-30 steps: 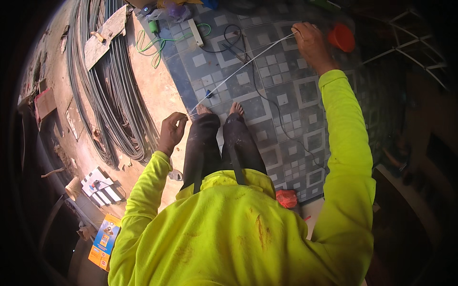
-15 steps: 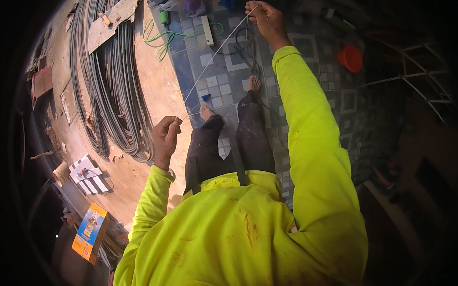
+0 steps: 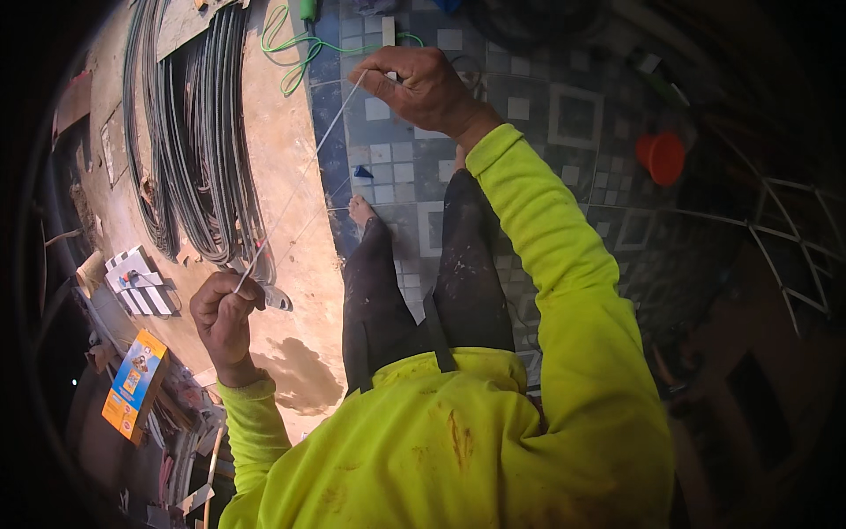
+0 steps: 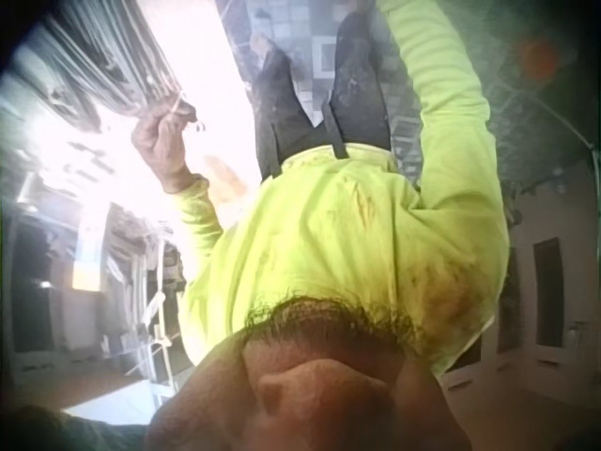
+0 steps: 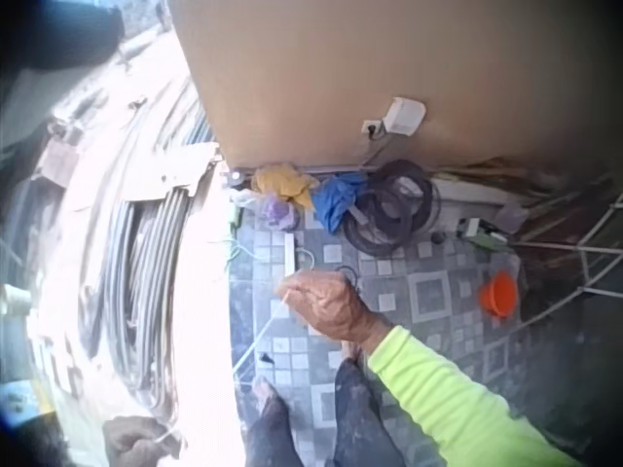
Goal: The person prepares an electrical wire by stripping the insulation, twisting the inner filaments, and inserting the wire into a small blue electronic component. They use pliers to secure the connection.
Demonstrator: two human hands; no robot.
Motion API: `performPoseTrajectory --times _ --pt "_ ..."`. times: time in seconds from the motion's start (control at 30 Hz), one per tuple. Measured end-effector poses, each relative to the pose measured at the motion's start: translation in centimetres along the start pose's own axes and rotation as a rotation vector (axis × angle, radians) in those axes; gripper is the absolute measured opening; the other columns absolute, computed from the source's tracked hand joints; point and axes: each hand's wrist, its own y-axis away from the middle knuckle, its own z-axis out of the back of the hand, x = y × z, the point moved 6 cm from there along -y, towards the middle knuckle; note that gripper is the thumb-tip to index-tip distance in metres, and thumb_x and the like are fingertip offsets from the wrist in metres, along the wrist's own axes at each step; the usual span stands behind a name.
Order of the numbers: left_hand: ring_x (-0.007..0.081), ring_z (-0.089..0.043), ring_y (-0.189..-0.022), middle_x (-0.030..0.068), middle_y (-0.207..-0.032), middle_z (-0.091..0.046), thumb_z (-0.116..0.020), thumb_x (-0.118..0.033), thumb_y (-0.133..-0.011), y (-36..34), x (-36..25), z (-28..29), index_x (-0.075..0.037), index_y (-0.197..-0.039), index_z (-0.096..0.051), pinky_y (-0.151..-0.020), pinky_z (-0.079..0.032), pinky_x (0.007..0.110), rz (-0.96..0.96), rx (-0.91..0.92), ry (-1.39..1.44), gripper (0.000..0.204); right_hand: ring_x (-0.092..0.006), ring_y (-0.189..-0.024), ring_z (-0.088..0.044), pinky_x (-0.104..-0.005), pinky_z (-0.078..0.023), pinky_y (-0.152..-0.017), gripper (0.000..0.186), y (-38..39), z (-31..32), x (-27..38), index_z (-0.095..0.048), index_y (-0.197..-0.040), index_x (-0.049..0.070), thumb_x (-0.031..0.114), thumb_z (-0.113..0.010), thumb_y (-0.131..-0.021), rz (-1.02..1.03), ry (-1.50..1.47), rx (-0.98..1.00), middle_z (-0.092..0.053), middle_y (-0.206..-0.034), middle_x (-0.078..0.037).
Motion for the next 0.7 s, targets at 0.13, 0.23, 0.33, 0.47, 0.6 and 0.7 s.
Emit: performPoseTrajectory --times 0.13,0.23,0.33,0.47,0.6,0.7 --pt "0.0109 -0.037 -0.058 -0.0008 -0.068 -0.039 -0.059 -0.017 -0.100 -1.9 -4.4 6.2 0.001 -0.098 -0.058 -0.058 -0.037 0.029 -0.167 -0.101 0.268 0.018 -0.0189 -0.095 -0.073 -0.0301 -0.056 -0.084 0.018 3.3 0.8 -7.3 -0.072 -0.108 0.003 0.014 -0.071 -0.094 -0.276 0.053 -0.096 -0.076 -0.101 -0.011" --pt "0.0119 -0.038 -0.060 0.0008 -0.074 -0.042 -0.055 -0.012 -0.101 -0.6 -6.6 14.4 0.000 -0.104 -0.057 -0.060 -0.037 0.029 -0.204 -0.689 0.157 0.012 -0.0260 -0.096 -0.072 -0.0349 -0.056 -0.085 0.022 12.8 0.8 -20.2 -0.072 -0.109 0.004 0.019 -0.066 -0.093 -0.768 0.094 -0.155 -0.075 -0.102 -0.014" --pt "0.0111 -0.040 -0.061 0.0020 -0.079 -0.048 -0.055 -0.015 -0.102 1.4 -5.4 17.4 -0.002 -0.105 -0.059 -0.058 -0.036 0.027 -0.114 -1.184 -0.036 0.014 -0.0363 -0.099 -0.070 -0.0415 -0.054 -0.090 0.032 25.1 -3.2 -33.4 -0.069 -0.116 0.006 0.026 -0.058 -0.094 -1.085 0.294 0.033 -0.074 -0.103 -0.017" --pt "0.0137 -0.054 -0.079 0.0048 -0.094 -0.058 -0.058 -0.020 -0.103 4.9 -5.3 26.3 -0.003 -0.116 -0.060 -0.070 -0.046 0.024 -0.028 -1.081 -0.316 0.022 -0.0297 -0.088 -0.072 -0.0368 -0.056 -0.076 0.036 36.0 -9.0 -40.2 -0.068 -0.115 0.002 0.030 -0.056 -0.097 -1.585 0.006 -0.026 -0.074 -0.098 -0.018" --pt "0.0132 -0.057 -0.072 -0.0002 -0.082 -0.060 -0.072 -0.017 -0.083 6.0 -3.0 24.4 -0.011 -0.088 -0.061 -0.057 -0.046 0.028 0.144 -1.075 -0.623 0.014 -0.0213 -0.068 -0.067 -0.0311 -0.053 -0.060 0.038 37.5 -16.0 -44.0 -0.067 -0.108 -0.002 0.034 -0.056 -0.100 -1.755 -0.483 -0.476 -0.071 -0.085 -0.014" --pt "0.0140 -0.055 -0.071 -0.0004 -0.080 -0.058 -0.068 -0.016 -0.085 9.1 -2.8 26.7 -0.010 -0.082 -0.063 -0.056 -0.045 0.028 0.162 -1.143 -0.499 0.009 -0.0175 -0.061 -0.063 -0.0282 -0.049 -0.055 0.032 37.3 -18.8 -48.2 -0.067 -0.100 -0.001 0.029 -0.058 -0.100 -1.644 -0.570 -0.688 -0.069 -0.079 -0.011"
